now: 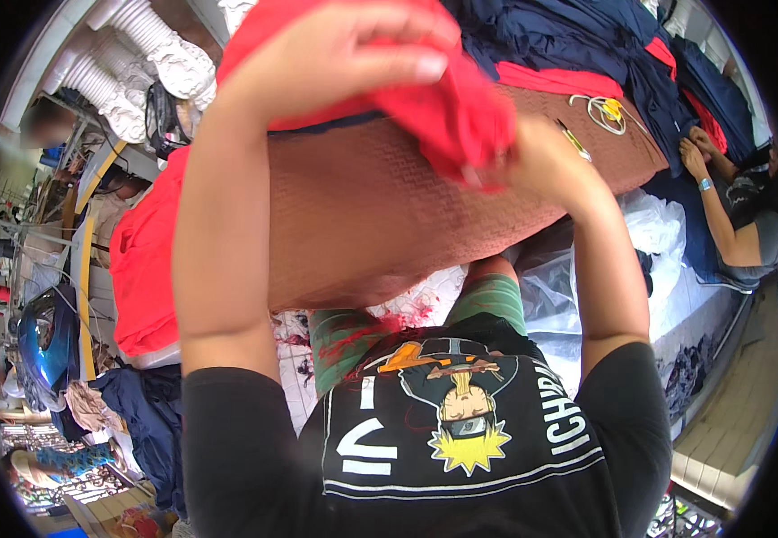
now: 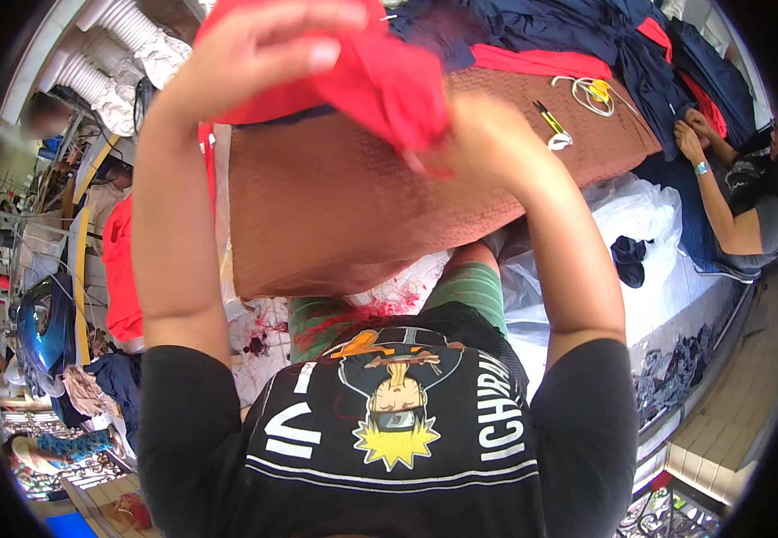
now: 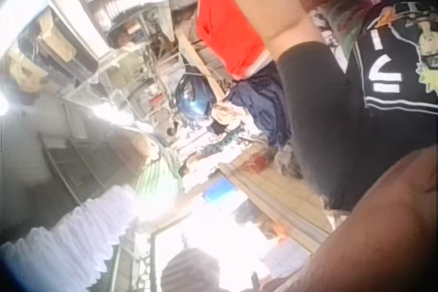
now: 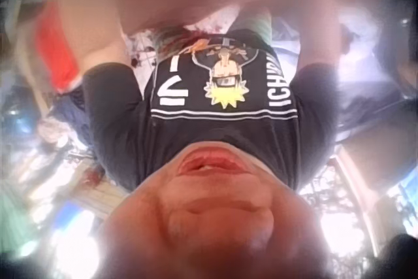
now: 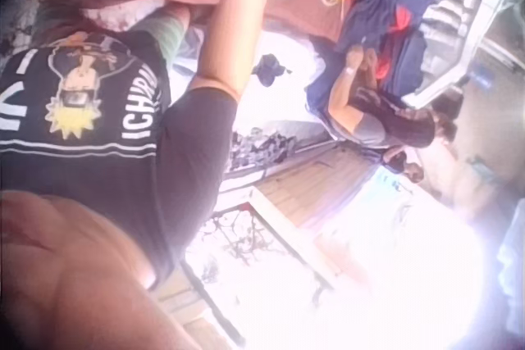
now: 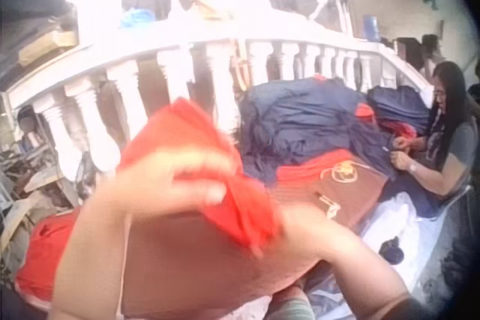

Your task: The person uses snips to trim excess threads from red shirts, picking up and folding each garment after the trimming is complete.

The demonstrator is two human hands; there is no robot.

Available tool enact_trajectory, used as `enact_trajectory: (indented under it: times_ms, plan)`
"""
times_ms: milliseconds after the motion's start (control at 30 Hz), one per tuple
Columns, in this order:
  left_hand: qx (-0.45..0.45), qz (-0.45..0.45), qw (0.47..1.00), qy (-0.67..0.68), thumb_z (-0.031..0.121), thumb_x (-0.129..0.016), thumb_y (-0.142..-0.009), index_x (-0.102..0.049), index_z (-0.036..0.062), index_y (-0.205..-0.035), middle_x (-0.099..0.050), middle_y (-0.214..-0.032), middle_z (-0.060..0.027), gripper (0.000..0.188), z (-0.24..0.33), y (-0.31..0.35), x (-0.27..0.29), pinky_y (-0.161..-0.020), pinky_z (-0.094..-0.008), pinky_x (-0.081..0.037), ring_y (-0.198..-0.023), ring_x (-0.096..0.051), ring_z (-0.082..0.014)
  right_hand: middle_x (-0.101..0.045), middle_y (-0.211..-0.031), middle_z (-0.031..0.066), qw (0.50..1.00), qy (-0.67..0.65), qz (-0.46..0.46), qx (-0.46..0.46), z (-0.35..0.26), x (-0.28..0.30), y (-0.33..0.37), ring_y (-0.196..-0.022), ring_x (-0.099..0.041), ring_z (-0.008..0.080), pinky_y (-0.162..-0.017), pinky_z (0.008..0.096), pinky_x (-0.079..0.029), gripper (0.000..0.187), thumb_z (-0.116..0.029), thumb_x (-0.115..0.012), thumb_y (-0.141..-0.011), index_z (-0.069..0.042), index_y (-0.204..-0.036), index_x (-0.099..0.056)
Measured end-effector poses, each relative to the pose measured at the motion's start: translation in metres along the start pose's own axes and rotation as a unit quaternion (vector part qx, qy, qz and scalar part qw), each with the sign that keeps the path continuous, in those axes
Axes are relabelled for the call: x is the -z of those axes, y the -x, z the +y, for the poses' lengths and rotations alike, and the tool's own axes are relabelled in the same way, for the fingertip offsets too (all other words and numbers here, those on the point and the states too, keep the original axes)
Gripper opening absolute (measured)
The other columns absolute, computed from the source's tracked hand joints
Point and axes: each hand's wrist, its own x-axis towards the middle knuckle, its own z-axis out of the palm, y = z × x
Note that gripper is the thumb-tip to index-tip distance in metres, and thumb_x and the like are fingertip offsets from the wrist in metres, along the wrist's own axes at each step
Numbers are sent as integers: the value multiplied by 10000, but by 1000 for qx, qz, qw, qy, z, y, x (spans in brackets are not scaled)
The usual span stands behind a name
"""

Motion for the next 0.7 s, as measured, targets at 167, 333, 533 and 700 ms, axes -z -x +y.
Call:
enact_trajectory:
  times_ms: [167, 333, 533, 700]
  plan:
    - [216, 202, 920, 259, 196, -608, -916, -579, 7, -1213, -637, -1148, -83, 353, -34, 128, -13, -949, -295, -429, -1068, -584, -145, -663, -816, 108, 966, -91, -226, -92, 79, -14, 72, -739, -638, 211, -673, 333, -499, 456, -323, -772, -746, -34, -1070, -631]
    - [387, 373, 826, 170, 238, -674, -869, -575, 28, -1230, -628, -1170, -65, 430, -90, 152, -23, -946, -272, -413, -1110, -554, -135, -655, -804, 126, 981, -150, -100, -68, 72, -7, 45, -726, -622, 211, -671, 334, -496, 447, -335, -742, -782, -17, -1079, -640]
    - [285, 29, 934, -212, 229, -755, -728, -563, 109, -1263, -530, -1314, -125, 581, -124, 112, -94, -1076, -382, -333, -1280, -442, -279, -664, -1019, 153, 994, -67, -30, -77, 27, -69, 5, -853, -643, 261, -769, 364, -505, 493, -318, -755, -751, -28, -1126, -621]
    - [300, 321, 893, -94, 12, -561, -815, -667, 113, -1036, -650, -824, -13, 266, -138, 102, -63, -616, -293, -483, -658, -581, -142, -680, -829, 175, 991, 27, 52, -119, 51, -93, -23, -824, -669, 336, -754, 444, -522, 250, -263, -663, -765, -82, -938, -666]
